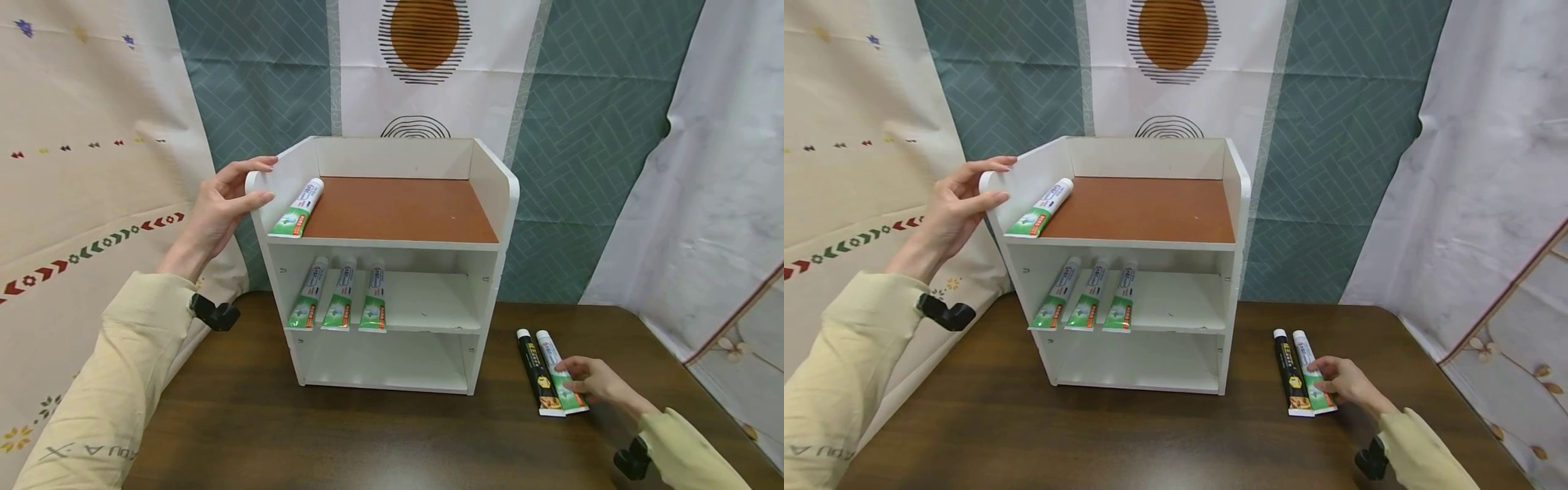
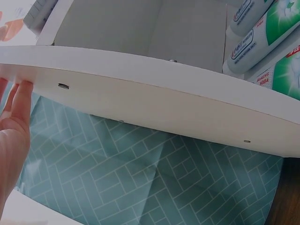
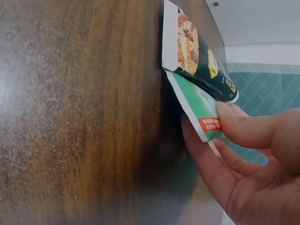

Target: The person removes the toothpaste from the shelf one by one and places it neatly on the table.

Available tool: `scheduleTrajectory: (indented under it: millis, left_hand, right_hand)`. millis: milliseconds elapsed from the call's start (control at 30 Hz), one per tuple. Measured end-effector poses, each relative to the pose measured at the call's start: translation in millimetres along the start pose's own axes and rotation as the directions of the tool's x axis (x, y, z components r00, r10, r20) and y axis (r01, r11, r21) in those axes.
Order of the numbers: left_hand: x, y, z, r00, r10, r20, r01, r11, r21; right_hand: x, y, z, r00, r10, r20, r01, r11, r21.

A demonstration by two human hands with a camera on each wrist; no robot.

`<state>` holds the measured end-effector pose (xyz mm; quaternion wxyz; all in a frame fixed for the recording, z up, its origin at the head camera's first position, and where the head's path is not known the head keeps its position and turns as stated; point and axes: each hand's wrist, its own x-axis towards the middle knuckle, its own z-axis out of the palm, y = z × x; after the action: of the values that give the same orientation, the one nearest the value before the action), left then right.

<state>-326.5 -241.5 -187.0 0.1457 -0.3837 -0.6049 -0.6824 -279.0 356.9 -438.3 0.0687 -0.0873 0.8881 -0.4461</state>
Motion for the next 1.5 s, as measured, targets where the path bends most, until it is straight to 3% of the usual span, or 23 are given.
scheduleTrajectory:
  millis: [233, 467, 633, 1100, 1200, 1367, 1500]
  left_hand:
    - [-0.6, 0.9, 0.5, 1.000, 0.009, -0.003, -0.009, 1.000, -0.003]
    - [0.4, 2.5, 0.6, 1.000, 0.016, -0.003, -0.016, 1.000, -0.016]
    - [-0.6, 2.5, 0.3, 1.000, 0.010, -0.008, -0.010, 1.000, -0.017]
    - [-0.2, 2.3, -0.8, 1.000, 0.013, -0.010, -0.013, 1.000, -0.010]
    - [0.9, 1.5, -0.6, 1.000, 0.012, -0.003, -0.012, 1.000, -0.014]
    - [1.3, 0.0, -0.4, 1.000, 0.008, 0.000, -0.008, 0.999, -0.032]
    - [0.5, -1.2, -0.5, 1.000, 0.003, -0.004, -0.003, 1.000, -0.027]
  right_hand:
    - [3.5, 2.7, -1.6, 0.981, -0.190, 0.034, 0.193, 0.978, -0.084]
    - [3.3, 1.4, -1.0, 0.980, -0.199, 0.014, 0.200, 0.971, -0.128]
    - [3.1, 6.5, -2.4, 0.972, -0.234, 0.028, 0.236, 0.966, -0.103]
    - [4.4, 19.5, -5.9, 0.928, -0.372, 0.001, 0.370, 0.925, -0.089]
    - [3.5, 15.6, -8.1, 0.931, -0.364, -0.032, 0.356, 0.924, -0.136]
    - [3.2, -0.1, -12.2, 0.936, -0.316, -0.156, 0.277, 0.933, -0.230]
    - [4.2, -16.9, -13.7, 0.905, -0.368, -0.213, 0.307, 0.913, -0.268]
